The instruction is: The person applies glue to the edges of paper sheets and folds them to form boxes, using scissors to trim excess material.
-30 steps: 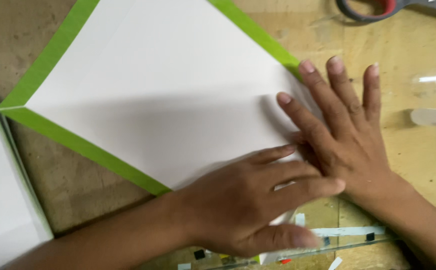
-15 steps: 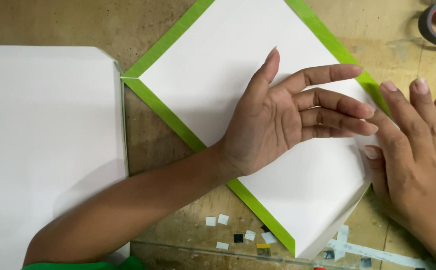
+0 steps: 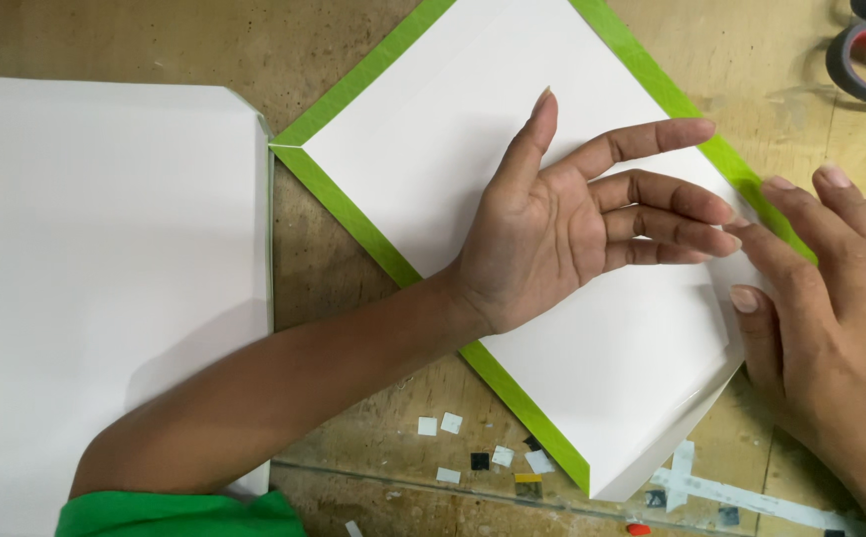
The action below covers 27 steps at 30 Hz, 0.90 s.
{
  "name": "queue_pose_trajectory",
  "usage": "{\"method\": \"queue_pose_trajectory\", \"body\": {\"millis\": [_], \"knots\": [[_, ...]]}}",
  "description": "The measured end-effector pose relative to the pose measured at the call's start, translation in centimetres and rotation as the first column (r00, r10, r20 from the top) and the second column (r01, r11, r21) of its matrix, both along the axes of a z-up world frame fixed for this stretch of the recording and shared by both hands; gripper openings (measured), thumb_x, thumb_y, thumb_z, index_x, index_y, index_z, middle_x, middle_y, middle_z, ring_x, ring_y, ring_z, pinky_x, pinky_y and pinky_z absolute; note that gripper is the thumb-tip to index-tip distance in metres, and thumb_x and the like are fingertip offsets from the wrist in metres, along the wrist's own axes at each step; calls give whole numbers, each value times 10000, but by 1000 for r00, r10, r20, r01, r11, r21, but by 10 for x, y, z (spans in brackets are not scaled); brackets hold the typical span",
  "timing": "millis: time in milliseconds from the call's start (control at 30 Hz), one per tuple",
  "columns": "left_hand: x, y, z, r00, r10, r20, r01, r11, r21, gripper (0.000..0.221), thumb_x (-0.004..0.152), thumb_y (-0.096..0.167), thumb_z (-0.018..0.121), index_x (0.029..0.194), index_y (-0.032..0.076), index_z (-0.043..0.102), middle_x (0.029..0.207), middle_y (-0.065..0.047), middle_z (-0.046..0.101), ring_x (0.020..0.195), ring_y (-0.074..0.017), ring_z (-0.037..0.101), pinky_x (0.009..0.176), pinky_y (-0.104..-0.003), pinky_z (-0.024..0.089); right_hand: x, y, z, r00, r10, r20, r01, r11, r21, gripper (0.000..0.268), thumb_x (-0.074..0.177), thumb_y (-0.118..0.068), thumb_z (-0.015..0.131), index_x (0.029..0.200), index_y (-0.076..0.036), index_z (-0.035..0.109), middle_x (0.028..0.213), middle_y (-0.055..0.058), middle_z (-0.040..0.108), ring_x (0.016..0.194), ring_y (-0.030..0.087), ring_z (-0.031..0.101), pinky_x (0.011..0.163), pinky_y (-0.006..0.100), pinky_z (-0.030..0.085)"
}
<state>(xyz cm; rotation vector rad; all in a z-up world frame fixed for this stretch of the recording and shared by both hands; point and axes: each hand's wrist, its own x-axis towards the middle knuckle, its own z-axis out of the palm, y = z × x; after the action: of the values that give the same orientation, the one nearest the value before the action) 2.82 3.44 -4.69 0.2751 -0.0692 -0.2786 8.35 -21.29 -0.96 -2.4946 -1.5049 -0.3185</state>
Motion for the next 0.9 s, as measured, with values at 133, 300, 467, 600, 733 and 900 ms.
{"method": "queue_pose_trajectory", "body": {"millis": [133, 300, 467, 600, 733, 900], "knots": [[-1, -1, -3, 993, 117, 32, -112, 986, -124, 805, 1229, 632, 262, 1552, -60, 515, 1308, -366, 668, 1238, -484, 654, 1215, -582, 433, -2, 3, 1, 1000, 2, -26, -1, 999, 43, 343, 1127, -56, 490, 1398, 103, 630, 1503, 374, 592, 1474, 599, 548, 1249, 645, 445], [13, 26, 18, 951, 272, 148, -248, 955, -163, 807, 1260, 652, 275, 1575, -50, 516, 1294, -322, 709, 1222, -456, 683, 1231, -582, 459, 1, 0, -13, 996, 16, -89, -3, 989, 146, 322, 1096, -9, 507, 1368, 118, 622, 1497, 394, 570, 1491, 621, 505, 1294, 665, 414], [24, 59, 36, 855, 473, 213, -446, 880, -166, 716, 1211, 590, 369, 1374, -62, 617, 1180, -300, 697, 1048, -375, 675, 1159, -590, 481, 1, -3, -25, 984, 26, -174, 9, 980, 200, 303, 1058, 84, 479, 1332, 142, 594, 1507, 419, 533, 1560, 613, 424, 1353, 688, 340], [26, 64, 47, 823, 555, 123, -550, 832, -70, 623, 1100, 544, 437, 1157, -36, 655, 1016, -251, 683, 843, -314, 602, 932, -502, 537, 1, -1, -20, 990, 38, -135, -10, 980, 197, 302, 1080, 114, 450, 1339, 130, 605, 1474, 405, 549, 1498, 628, 479, 1315, 691, 406], [21, 59, 52, 833, 552, -31, -551, 833, 45, 621, 1038, 564, 458, 1187, -13, 633, 938, -208, 648, 744, -282, 530, 813, -447, 518, -3, 0, -11, 998, -14, -58, 22, 990, 140, 293, 1068, 92, 531, 1329, 84, 662, 1472, 331, 607, 1460, 567, 573, 1274, 608, 430], [19, 54, 52, 846, 532, -14, -531, 846, 49, 669, 1060, 580, 420, 1239, -29, 631, 932, -198, 635, 739, -272, 519, 815, -438, 507, -5, 3, -6, 997, -25, -76, 35, 991, 128, 306, 1085, 54, 510, 1358, 105, 639, 1467, 342, 576, 1473, 557, 542, 1243, 609, 434]]}}
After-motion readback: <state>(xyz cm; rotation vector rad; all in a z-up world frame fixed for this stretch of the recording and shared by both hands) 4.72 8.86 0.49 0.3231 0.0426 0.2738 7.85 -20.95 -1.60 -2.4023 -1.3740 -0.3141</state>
